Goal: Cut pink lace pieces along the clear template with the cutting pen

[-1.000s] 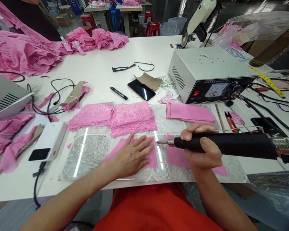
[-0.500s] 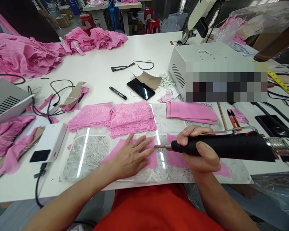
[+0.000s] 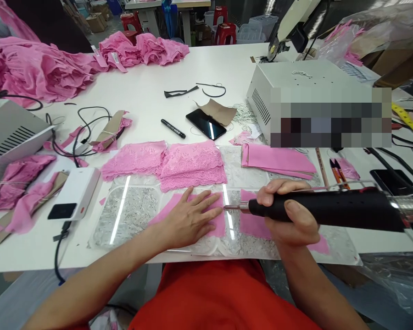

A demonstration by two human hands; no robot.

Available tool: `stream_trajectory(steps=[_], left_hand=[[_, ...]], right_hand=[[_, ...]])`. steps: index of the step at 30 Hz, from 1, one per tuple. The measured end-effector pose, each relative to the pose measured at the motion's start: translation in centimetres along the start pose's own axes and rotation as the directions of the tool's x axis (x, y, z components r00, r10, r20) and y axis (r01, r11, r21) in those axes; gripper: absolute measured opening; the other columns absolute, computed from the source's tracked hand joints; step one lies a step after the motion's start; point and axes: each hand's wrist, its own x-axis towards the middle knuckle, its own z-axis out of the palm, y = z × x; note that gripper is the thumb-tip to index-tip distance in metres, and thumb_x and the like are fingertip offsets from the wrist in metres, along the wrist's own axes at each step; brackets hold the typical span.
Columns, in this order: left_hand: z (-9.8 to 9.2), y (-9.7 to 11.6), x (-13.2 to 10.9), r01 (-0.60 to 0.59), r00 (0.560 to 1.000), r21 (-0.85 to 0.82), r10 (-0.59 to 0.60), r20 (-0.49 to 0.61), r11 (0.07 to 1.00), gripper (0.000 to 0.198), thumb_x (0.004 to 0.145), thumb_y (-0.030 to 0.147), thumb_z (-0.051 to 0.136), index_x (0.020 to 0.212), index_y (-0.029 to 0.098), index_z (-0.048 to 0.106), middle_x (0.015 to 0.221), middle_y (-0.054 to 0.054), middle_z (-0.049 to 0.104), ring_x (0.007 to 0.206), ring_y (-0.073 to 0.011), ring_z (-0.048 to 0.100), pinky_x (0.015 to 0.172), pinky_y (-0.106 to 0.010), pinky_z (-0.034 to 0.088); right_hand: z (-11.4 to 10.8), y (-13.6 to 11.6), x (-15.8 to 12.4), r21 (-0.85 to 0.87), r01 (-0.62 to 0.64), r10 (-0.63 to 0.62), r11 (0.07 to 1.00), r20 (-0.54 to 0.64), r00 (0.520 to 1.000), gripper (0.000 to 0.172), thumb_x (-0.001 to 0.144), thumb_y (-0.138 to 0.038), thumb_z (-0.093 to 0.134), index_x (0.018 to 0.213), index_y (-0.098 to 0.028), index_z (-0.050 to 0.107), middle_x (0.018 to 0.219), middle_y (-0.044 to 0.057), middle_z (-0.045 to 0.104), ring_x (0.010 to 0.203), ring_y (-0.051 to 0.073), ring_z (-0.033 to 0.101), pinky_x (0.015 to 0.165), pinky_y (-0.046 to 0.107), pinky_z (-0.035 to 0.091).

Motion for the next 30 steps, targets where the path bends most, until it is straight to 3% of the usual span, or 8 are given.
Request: stream_trajectory(steps=[9, 21, 25, 30], left_hand=[[0.6, 0.2, 0.0, -0.001, 1.0, 0.023, 0.002, -0.03, 1.0, 0.038, 0.101, 0.042, 0.047, 0.13, 0.022, 0.058, 0.151, -0.009, 0.046, 0.136, -0.0317, 0.044, 0.113, -0.058, 0.027], [0.6, 0.2, 0.0, 0.002, 0.999, 0.055, 0.0, -0.035, 0.999, 0.037, 0.099, 0.043, 0.051, 0.13, 0.023, 0.058, 0.151, -0.008, 0.046, 0.136, -0.0301, 0.044, 0.115, -0.056, 0.025], [0.7, 0.1, -0.1, -0.005, 0.999, 0.044, 0.008, -0.052, 0.999, 0.038, 0.099, 0.044, 0.05, 0.13, 0.023, 0.058, 0.151, -0.008, 0.046, 0.136, -0.031, 0.045, 0.115, -0.057, 0.025], [0.7, 1.0, 0.9, -0.031, 0.987, 0.05, 0.039, -0.157, 0.998, 0.034, 0.104, 0.033, 0.039, 0.127, 0.018, 0.059, 0.145, -0.01, 0.053, 0.137, -0.0289, 0.044, 0.115, -0.054, 0.025]], right_hand=[[-0.7, -1.4, -1.3, 0.028, -0.078, 0.075, 0.997, 0.075, 0.994, 0.015, 0.075, -0.028, 0.067, 0.086, -0.018, 0.066, 0.079, 0.003, 0.062, 0.055, 0.011, 0.055, 0.051, 0.028, 0.048], [-0.2, -0.9, -1.7, 0.015, -0.041, 0.039, 0.999, 0.124, 0.991, 0.01, 0.078, -0.025, 0.064, 0.086, -0.019, 0.066, 0.08, 0.002, 0.063, 0.057, 0.011, 0.056, 0.052, 0.028, 0.05], [-0.7, -1.2, -1.1, 0.016, -0.037, 0.036, 0.999, 0.086, 0.996, 0.012, 0.076, -0.025, 0.063, 0.086, -0.019, 0.066, 0.079, 0.002, 0.063, 0.055, 0.011, 0.055, 0.051, 0.028, 0.049], [-2.8, -2.2, 1.4, -0.037, 0.086, -0.089, 0.996, -0.086, 0.992, 0.014, 0.068, -0.025, 0.062, 0.08, -0.017, 0.066, 0.074, 0.001, 0.062, 0.053, 0.011, 0.053, 0.049, 0.028, 0.047]])
